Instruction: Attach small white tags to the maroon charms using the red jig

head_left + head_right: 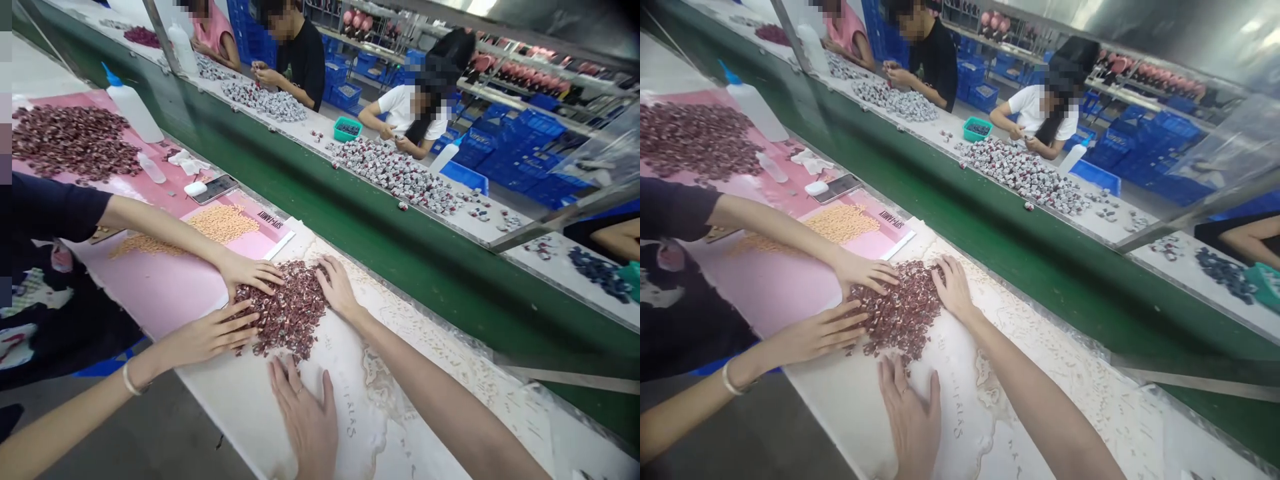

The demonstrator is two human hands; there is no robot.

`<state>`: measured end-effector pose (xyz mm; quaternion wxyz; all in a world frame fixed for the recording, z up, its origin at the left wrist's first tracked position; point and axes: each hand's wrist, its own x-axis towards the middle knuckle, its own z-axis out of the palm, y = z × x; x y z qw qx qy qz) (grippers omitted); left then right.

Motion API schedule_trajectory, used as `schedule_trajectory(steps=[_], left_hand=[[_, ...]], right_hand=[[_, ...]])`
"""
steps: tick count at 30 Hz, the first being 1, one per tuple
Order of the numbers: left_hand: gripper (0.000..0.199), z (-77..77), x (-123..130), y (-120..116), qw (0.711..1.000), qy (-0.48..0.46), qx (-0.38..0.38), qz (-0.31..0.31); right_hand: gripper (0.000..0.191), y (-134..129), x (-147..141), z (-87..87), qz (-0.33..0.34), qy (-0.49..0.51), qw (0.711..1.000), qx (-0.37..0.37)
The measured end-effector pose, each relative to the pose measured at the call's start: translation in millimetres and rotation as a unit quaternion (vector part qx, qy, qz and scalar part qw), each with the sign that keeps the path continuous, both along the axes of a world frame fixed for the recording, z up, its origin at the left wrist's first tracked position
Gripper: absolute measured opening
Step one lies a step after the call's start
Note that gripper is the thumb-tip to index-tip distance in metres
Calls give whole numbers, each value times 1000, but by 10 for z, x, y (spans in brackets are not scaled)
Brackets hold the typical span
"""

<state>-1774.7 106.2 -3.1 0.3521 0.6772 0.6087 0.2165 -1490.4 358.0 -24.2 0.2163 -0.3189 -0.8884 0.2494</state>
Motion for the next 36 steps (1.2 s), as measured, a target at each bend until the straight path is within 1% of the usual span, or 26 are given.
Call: schedule_trajectory(steps=[1, 2, 3, 4, 5, 6, 7, 8, 10, 11, 12, 13, 14, 16, 19, 22, 24, 27, 30, 33, 36], left_hand=[[80, 64, -100, -42, 1000, 1, -1, 21], [86, 132, -148, -90, 999, 4, 1, 54], [93, 197, -133, -133, 994, 10, 9, 104], [100, 251, -44, -157, 985, 20, 23, 168], [100, 284, 127, -153, 971, 34, 35, 234], [90, 288, 377, -115, 949, 49, 51, 308], [78, 261, 691, -43, 921, 64, 63, 378], [71, 205, 1044, 58, 892, 78, 70, 440], [74, 41, 1728, 303, 821, 110, 74, 556], [76, -43, 1997, 422, 783, 130, 80, 603], [72, -113, 2191, 524, 771, 143, 87, 615], [65, -165, 2310, 604, 771, 151, 94, 611], [60, -195, 2361, 658, 771, 158, 103, 609], [52, -208, 2340, 704, 772, 162, 126, 602], [44, -190, 2262, 700, 774, 141, 171, 594], [40, -199, 2293, 712, 787, 88, 212, 573], [41, -211, 2332, 726, 789, 44, 232, 568], [43, -208, 2353, 728, 789, -35, 249, 561], [40, -180, 2363, 730, 784, -112, 260, 552], [38, -146, 2415, 789, 766, -167, 281, 554], [37, -110, 2503, 905, 753, -204, 289, 555]], right_hand=[[44, 12, 12, 9, 10, -2, 1000, 2], [45, 18, 21, 18, 22, -4, 1000, 4], [45, 19, 26, 26, 33, -6, 999, 4], [45, 10, 26, 34, 42, -6, 999, 2], [45, -8, 21, 41, 49, -5, 999, 0], [45, -37, 13, 48, 54, -2, 999, -4], [44, -75, 1, 56, 56, 3, 998, -9], [43, -123, -12, 65, 57, 8, 998, -15], [40, -244, -39, 86, 52, 23, 998, -27], [40, -316, -51, 96, 46, 31, 998, -34], [39, -393, -62, 106, 40, 39, 998, -41], [38, -474, -70, 113, 33, 48, 997, -49], [38, -557, -76, 119, 26, 58, 996, -57], [36, -717, -78, 122, 12, 80, 994, -75], [32, -895, -62, 120, -6, 116, 987, -110], [29, -976, -38, 132, -17, 150, 976, -158], [28, -1007, -25, 153, -24, 176, 965, -195], [25, -1068, -14, 189, -48, 220, 941, -251], [23, -1120, 0, 199, -71, 264, 911, -309], [22, -1117, 25, 165, -91, 308, 874, -365], [25, -1079, 69, 129, -125, 353, 831, -410]])
